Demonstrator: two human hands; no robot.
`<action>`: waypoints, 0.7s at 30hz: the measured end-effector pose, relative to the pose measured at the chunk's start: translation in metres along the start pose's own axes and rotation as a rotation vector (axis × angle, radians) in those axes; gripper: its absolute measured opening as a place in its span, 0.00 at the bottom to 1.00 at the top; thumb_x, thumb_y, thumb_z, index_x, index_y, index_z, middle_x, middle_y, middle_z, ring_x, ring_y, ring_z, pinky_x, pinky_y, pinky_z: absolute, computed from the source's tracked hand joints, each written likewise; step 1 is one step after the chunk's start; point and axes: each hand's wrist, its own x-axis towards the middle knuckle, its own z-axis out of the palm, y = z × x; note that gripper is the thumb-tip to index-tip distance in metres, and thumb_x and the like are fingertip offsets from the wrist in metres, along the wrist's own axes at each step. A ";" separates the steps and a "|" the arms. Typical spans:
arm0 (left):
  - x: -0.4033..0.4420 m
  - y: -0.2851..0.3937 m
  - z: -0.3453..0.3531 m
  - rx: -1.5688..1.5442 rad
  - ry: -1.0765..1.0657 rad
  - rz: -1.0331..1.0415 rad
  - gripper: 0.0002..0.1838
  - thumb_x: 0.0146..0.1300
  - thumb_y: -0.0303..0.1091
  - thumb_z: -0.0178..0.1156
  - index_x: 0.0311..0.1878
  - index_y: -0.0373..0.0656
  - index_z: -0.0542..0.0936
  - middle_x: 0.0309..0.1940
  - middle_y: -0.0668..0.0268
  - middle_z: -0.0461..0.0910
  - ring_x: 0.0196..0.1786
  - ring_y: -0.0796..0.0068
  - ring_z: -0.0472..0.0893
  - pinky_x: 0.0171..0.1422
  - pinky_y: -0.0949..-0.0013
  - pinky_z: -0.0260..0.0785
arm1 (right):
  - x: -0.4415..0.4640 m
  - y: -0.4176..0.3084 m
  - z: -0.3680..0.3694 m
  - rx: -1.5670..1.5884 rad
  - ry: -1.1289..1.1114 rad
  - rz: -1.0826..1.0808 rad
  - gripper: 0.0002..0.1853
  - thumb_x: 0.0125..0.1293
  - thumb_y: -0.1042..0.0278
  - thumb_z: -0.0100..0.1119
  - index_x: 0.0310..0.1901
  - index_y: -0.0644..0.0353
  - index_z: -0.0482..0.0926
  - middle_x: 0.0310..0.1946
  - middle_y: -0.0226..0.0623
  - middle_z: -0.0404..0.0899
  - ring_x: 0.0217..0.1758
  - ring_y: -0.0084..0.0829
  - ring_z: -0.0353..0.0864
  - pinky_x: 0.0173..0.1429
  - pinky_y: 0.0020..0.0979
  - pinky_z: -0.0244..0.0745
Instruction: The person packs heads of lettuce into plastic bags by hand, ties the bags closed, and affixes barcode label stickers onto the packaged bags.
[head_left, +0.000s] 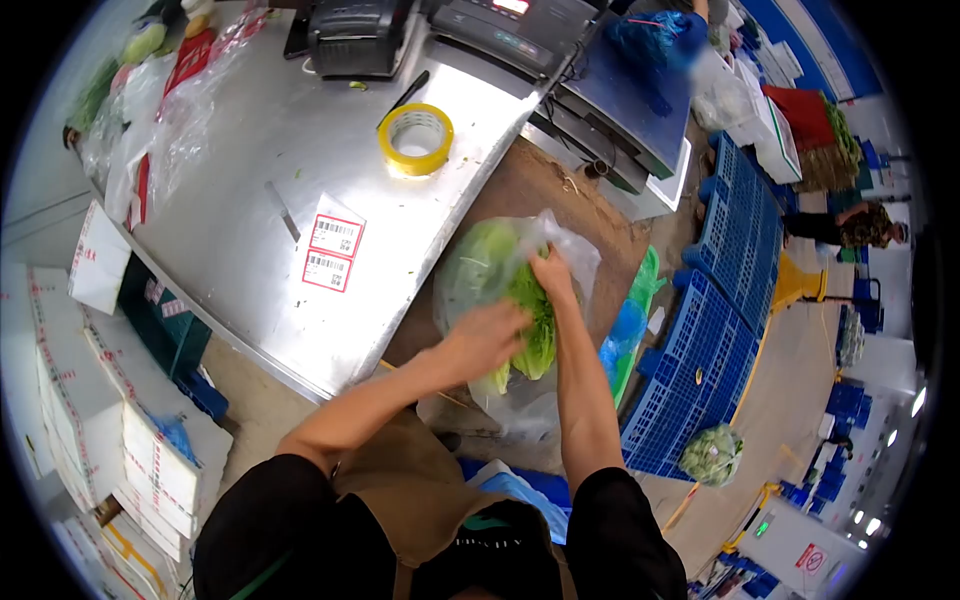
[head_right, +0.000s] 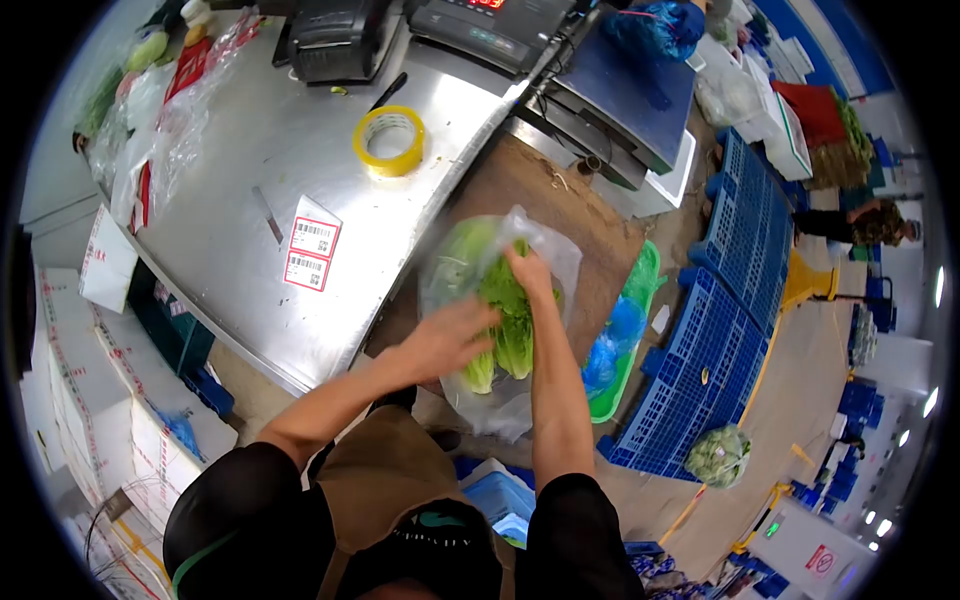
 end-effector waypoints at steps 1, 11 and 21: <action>0.023 -0.001 -0.004 0.111 0.183 0.051 0.29 0.55 0.40 0.64 0.60 0.42 0.69 0.55 0.53 0.69 0.56 0.51 0.71 0.55 0.55 0.65 | 0.001 0.013 0.008 -0.064 0.035 -0.099 0.43 0.52 0.39 0.60 0.65 0.58 0.65 0.54 0.57 0.73 0.61 0.51 0.69 0.62 0.46 0.63; 0.188 -0.050 -0.016 0.640 0.663 0.140 0.22 0.38 0.29 0.67 0.43 0.49 0.80 0.38 0.64 0.68 0.45 0.61 0.68 0.46 0.58 0.59 | -0.072 0.002 0.039 -0.504 0.419 -0.470 0.33 0.54 0.54 0.63 0.62 0.54 0.68 0.59 0.58 0.62 0.61 0.56 0.62 0.61 0.51 0.58; 0.186 -0.005 -0.083 -0.063 0.197 -0.202 0.14 0.53 0.33 0.55 0.39 0.35 0.80 0.28 0.57 0.81 0.34 0.66 0.79 0.40 0.66 0.69 | -0.300 0.013 -0.129 -0.352 -0.427 -0.208 0.19 0.63 0.51 0.57 0.30 0.62 0.81 0.28 0.52 0.78 0.34 0.51 0.78 0.38 0.45 0.72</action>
